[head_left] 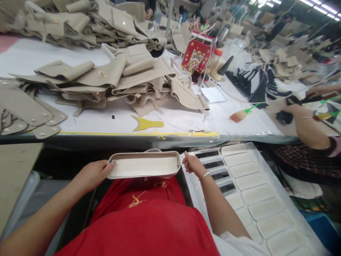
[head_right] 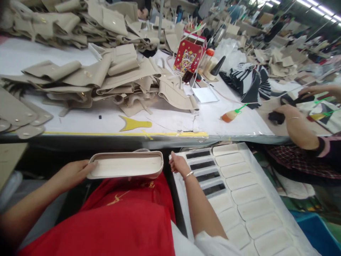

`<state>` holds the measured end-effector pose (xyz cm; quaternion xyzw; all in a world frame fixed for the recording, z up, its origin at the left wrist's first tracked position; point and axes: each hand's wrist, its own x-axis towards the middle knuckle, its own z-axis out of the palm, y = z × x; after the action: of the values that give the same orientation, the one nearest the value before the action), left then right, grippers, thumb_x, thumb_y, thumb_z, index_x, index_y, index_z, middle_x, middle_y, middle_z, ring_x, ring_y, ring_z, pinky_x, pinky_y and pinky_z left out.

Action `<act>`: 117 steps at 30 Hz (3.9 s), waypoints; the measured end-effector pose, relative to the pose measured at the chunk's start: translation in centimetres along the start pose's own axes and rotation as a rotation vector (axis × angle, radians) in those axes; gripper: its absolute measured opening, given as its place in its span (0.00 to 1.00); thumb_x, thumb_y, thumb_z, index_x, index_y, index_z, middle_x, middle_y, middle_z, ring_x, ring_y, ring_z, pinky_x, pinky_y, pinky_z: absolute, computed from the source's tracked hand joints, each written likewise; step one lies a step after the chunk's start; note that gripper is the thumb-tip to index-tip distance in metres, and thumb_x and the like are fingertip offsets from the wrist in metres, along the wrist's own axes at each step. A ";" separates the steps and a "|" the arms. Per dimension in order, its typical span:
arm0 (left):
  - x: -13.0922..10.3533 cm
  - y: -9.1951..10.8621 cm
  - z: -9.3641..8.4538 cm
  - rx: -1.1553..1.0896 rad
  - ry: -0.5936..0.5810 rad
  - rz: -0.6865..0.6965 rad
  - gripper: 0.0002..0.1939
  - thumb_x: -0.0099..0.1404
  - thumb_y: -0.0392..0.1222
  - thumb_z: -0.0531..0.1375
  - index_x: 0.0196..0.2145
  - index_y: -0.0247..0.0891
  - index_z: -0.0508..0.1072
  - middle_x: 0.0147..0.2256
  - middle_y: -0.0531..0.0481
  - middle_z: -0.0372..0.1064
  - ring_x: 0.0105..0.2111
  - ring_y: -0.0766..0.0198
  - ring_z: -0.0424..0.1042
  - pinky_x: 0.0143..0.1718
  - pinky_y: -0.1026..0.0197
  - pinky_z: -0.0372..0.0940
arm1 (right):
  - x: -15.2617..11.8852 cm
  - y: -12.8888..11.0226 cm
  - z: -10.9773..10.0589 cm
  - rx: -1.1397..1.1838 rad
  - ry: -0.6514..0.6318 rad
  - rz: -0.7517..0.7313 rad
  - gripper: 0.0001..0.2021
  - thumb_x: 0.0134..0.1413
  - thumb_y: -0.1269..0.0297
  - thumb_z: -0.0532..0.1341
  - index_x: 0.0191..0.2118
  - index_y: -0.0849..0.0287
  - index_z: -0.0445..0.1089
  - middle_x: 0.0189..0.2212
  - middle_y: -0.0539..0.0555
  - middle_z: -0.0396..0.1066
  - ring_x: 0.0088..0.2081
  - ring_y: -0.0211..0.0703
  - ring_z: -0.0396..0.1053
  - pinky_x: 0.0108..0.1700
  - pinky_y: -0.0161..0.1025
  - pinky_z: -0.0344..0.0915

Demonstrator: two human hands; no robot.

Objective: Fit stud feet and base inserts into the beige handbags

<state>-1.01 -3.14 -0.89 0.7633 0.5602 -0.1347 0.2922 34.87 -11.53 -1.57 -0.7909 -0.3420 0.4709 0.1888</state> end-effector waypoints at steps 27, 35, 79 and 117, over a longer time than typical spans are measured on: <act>-0.4 -0.3 -1.4 -0.211 -0.008 0.009 0.23 0.62 0.55 0.45 0.23 0.34 0.67 0.22 0.45 0.66 0.22 0.62 0.67 0.24 0.62 0.62 | -4.6 -2.0 3.2 -1.223 0.286 -0.408 0.14 0.61 0.61 0.49 0.33 0.63 0.67 0.22 0.59 0.69 0.25 0.48 0.70 0.23 0.37 0.50; -0.8 0.0 -0.8 0.132 0.159 0.085 0.23 0.67 0.50 0.39 0.33 0.33 0.68 0.34 0.41 0.70 0.34 0.57 0.71 0.36 0.59 0.63 | -4.3 -1.7 2.8 -1.136 0.270 -0.419 0.15 0.61 0.58 0.49 0.31 0.61 0.66 0.21 0.57 0.70 0.24 0.46 0.70 0.23 0.36 0.47; 0.1 0.0 -0.6 -0.345 -0.011 -0.018 0.20 0.62 0.55 0.47 0.26 0.35 0.63 0.24 0.49 0.64 0.22 0.64 0.68 0.20 0.66 0.64 | -3.6 -0.7 2.0 -0.997 0.246 -0.526 0.13 0.61 0.64 0.49 0.32 0.64 0.67 0.21 0.56 0.67 0.24 0.40 0.66 0.25 0.35 0.48; 1.6 -3.2 0.1 -0.964 -0.316 0.022 0.29 0.56 0.67 0.52 0.27 0.33 0.65 0.21 0.50 0.64 0.21 0.66 0.67 0.22 0.63 0.64 | -4.3 -0.7 2.6 -1.039 0.318 -0.490 0.14 0.61 0.63 0.49 0.31 0.64 0.66 0.21 0.57 0.69 0.25 0.43 0.69 0.23 0.36 0.44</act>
<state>-3.47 -1.33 -2.73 0.5176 0.4998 0.0286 0.6939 30.96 -14.17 0.28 -0.7386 -0.6677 0.0606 -0.0710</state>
